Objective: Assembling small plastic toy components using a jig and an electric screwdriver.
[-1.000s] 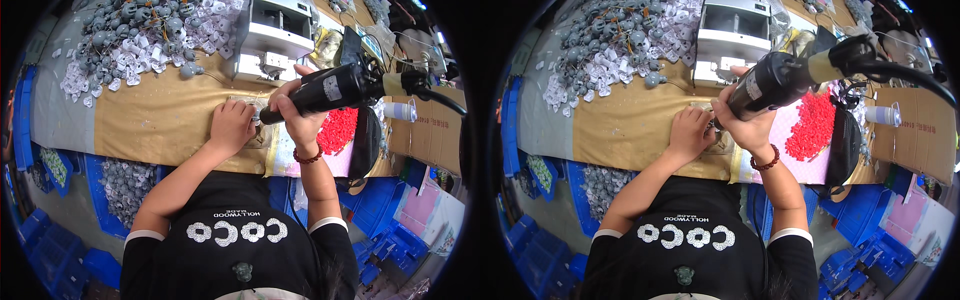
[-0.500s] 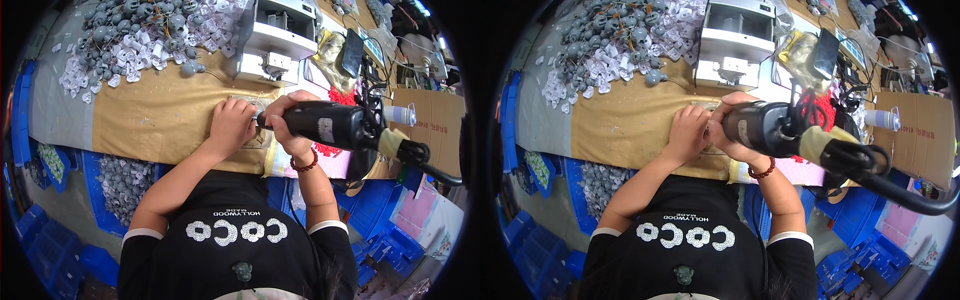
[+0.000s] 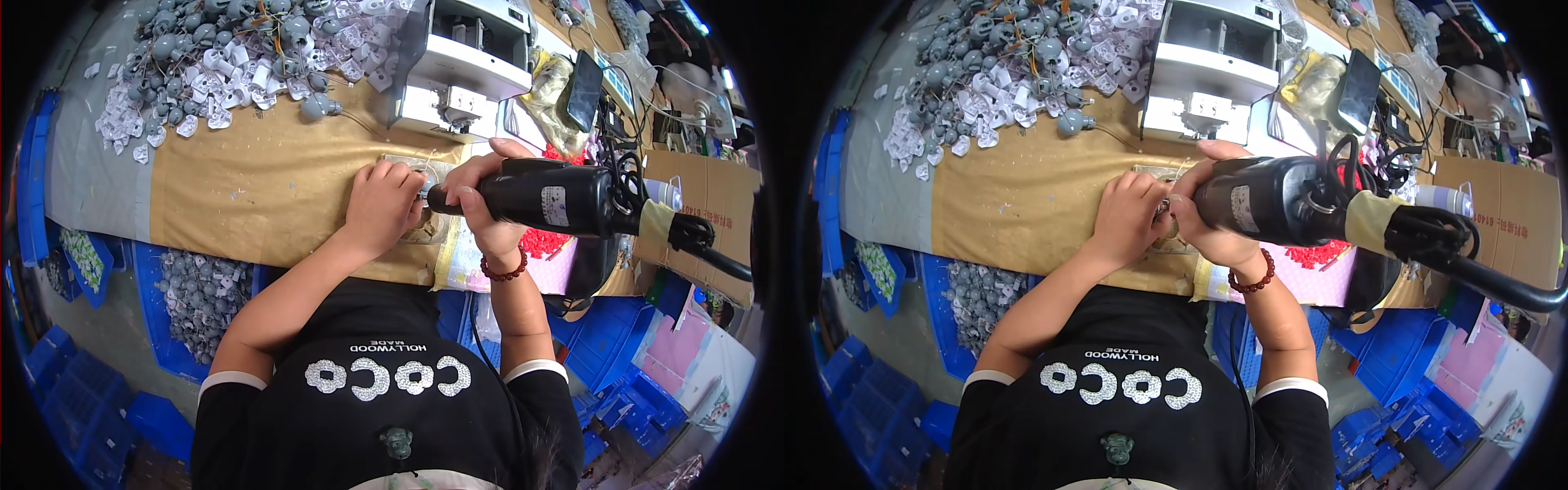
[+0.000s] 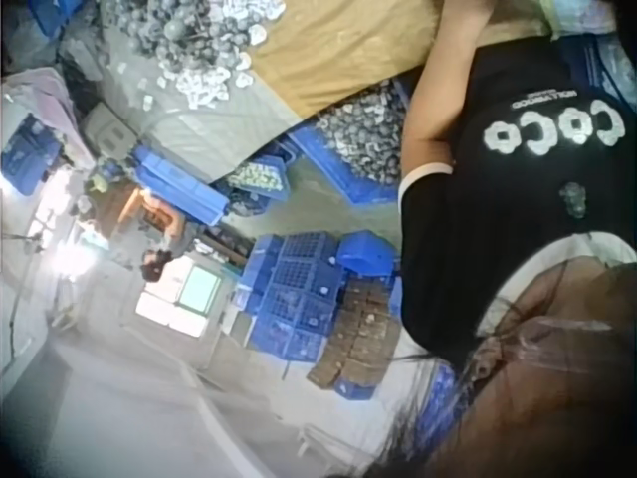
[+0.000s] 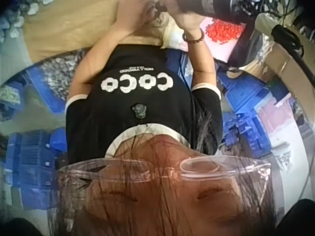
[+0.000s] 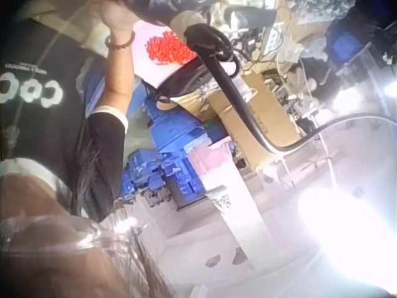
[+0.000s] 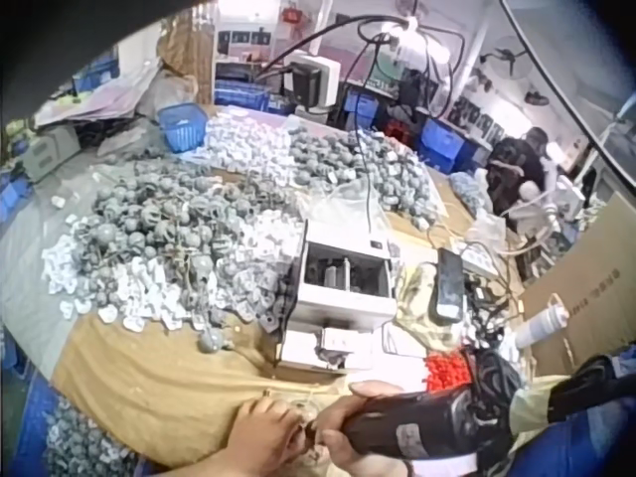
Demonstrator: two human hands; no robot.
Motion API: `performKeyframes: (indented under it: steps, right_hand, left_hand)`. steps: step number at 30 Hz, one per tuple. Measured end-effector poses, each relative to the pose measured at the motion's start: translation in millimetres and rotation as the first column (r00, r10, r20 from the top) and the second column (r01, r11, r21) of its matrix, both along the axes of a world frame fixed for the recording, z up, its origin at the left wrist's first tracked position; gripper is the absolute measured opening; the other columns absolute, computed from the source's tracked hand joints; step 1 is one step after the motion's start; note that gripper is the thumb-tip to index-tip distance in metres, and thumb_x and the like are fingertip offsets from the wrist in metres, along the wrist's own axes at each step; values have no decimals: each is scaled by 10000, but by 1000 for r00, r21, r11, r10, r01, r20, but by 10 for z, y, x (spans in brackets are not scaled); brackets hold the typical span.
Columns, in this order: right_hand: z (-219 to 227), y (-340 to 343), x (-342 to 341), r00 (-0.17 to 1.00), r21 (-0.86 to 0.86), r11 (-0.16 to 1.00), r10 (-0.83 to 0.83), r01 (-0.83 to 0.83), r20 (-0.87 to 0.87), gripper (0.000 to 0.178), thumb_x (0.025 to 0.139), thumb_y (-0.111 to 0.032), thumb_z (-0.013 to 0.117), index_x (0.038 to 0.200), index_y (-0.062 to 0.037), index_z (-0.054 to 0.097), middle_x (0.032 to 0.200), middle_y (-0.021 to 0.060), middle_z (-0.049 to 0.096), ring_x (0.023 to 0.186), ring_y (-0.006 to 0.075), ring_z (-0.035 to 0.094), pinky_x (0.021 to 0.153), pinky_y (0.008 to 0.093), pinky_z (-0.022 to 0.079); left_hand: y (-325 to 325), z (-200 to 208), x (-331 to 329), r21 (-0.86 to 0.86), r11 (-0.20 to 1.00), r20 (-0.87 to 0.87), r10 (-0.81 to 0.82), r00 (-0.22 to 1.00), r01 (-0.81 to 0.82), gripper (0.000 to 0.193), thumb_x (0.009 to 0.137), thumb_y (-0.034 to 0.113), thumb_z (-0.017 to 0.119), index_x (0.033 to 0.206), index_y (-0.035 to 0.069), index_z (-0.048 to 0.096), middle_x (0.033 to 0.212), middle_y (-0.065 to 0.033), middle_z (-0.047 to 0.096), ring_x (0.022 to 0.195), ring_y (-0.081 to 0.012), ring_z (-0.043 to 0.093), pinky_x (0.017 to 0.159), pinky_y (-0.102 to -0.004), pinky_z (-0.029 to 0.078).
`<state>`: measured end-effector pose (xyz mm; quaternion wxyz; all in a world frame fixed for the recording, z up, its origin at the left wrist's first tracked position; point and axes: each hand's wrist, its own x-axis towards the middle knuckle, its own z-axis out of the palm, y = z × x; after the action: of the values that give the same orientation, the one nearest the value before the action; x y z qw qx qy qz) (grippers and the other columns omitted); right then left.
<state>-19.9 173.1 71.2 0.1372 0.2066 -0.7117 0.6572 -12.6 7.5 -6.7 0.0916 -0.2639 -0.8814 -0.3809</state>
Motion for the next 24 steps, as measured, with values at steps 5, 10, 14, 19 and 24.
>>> performKeyframes:
  steps: [5,10,14,19,24]
  right_hand:
    - [39,-28,1,1000,-94,995,12,-11,10,641,826,66,690,1387,61,381,748,53,656,659,116,606,652,250,487]
    - [60,-43,-10,1000,-146,989,17,-19,-10,653,821,96,678,1400,44,380,766,67,658,676,127,621,655,259,503]
    - [5,-3,-23,1000,-98,995,19,-20,-6,653,819,113,668,1402,39,383,772,74,657,686,132,623,655,259,506]
    - [15,3,11,999,-124,992,21,-15,49,651,825,119,661,1407,38,381,777,78,658,688,135,622,658,260,507]
    - [9,-9,27,999,-228,974,21,-15,24,639,844,125,649,1413,37,372,791,88,650,702,150,627,664,281,522]
  left_hand:
    - [-9,-10,4,-8,1000,12,-1,1000,1,401,716,125,749,1093,146,613,1002,-30,580,1034,-251,568,899,-438,431]
    - [-9,4,4,-9,1000,28,2,1000,-2,398,723,124,749,1097,150,616,1006,-26,581,1033,-248,569,899,-435,431]
    - [-17,-11,0,4,1000,19,-12,1000,12,439,725,141,770,1135,143,611,995,-53,566,1006,-285,566,880,-438,439]
    - [-46,20,8,-1,1000,36,-21,999,21,445,748,146,772,1165,149,617,998,-51,567,1006,-285,565,885,-435,437]
    - [-59,47,22,-6,1000,55,-30,998,31,426,766,161,778,1164,151,625,1009,-35,580,1020,-267,567,894,-426,434]
